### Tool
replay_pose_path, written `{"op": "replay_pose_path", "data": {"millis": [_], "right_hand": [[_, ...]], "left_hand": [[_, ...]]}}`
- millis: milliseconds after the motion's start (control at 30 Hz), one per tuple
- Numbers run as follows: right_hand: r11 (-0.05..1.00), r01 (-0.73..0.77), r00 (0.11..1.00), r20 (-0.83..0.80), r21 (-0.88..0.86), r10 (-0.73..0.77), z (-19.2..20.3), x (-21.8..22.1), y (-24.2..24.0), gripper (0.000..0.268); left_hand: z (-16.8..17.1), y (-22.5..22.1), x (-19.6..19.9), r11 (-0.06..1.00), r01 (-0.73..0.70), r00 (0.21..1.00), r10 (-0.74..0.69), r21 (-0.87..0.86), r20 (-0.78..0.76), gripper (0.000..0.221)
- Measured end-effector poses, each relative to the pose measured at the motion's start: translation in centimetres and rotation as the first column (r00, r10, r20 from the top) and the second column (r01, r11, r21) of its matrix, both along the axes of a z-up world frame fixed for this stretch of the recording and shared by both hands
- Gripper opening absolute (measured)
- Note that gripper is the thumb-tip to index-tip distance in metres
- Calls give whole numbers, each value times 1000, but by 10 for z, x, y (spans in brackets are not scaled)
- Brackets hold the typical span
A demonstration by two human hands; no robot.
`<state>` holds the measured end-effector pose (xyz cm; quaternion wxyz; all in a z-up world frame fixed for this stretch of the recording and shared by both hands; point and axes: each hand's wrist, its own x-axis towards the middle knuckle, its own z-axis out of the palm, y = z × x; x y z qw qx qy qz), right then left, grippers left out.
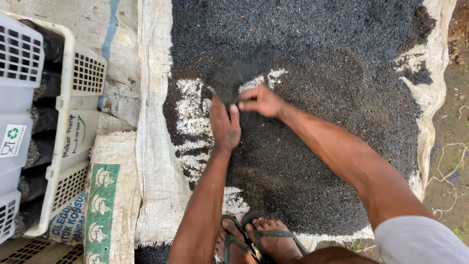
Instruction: The person repeatedly scoops and sifts a pile of dark seeds on a white sack using both hands. The hands lift and drop the seeds to separate lighter material, continuing the same motion across the pile.
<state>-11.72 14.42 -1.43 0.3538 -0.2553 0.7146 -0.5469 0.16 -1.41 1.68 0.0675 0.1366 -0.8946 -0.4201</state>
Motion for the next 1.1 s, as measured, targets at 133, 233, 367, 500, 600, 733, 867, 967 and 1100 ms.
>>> {"op": "replay_pose_path", "data": {"millis": [133,233,367,500,600,733,867,967,1100], "right_hand": [[866,-443,896,97,232,432,56,26,37,37],[780,-593,805,165,201,569,104,39,80,34],[808,-579,812,-4,112,583,152,44,163,29],[958,-100,990,-67,270,123,160,37,248,22],[933,275,905,-391,234,-168,137,18,282,30],[890,368,867,-446,270,-223,106,34,300,42],[920,284,853,-510,269,-114,119,110,300,53],[893,393,749,-639,217,-174,132,174,311,55],[784,610,592,-725,117,-352,115,208,338,64]], "left_hand": [[38,45,60,963,55,982,-100,265,157,88],[72,89,90,864,64,982,-143,499,121,81],[102,143,89,850,313,950,-285,425,-129,70],[104,200,63,794,513,856,-446,326,-260,66],[87,228,17,835,523,843,-478,169,-247,61],[67,234,-10,840,542,839,-542,-7,-45,58],[92,224,38,737,675,737,-676,-24,-28,58],[123,228,72,655,753,648,-755,-65,-99,57],[136,247,71,501,846,468,-862,-183,-195,58]]}}
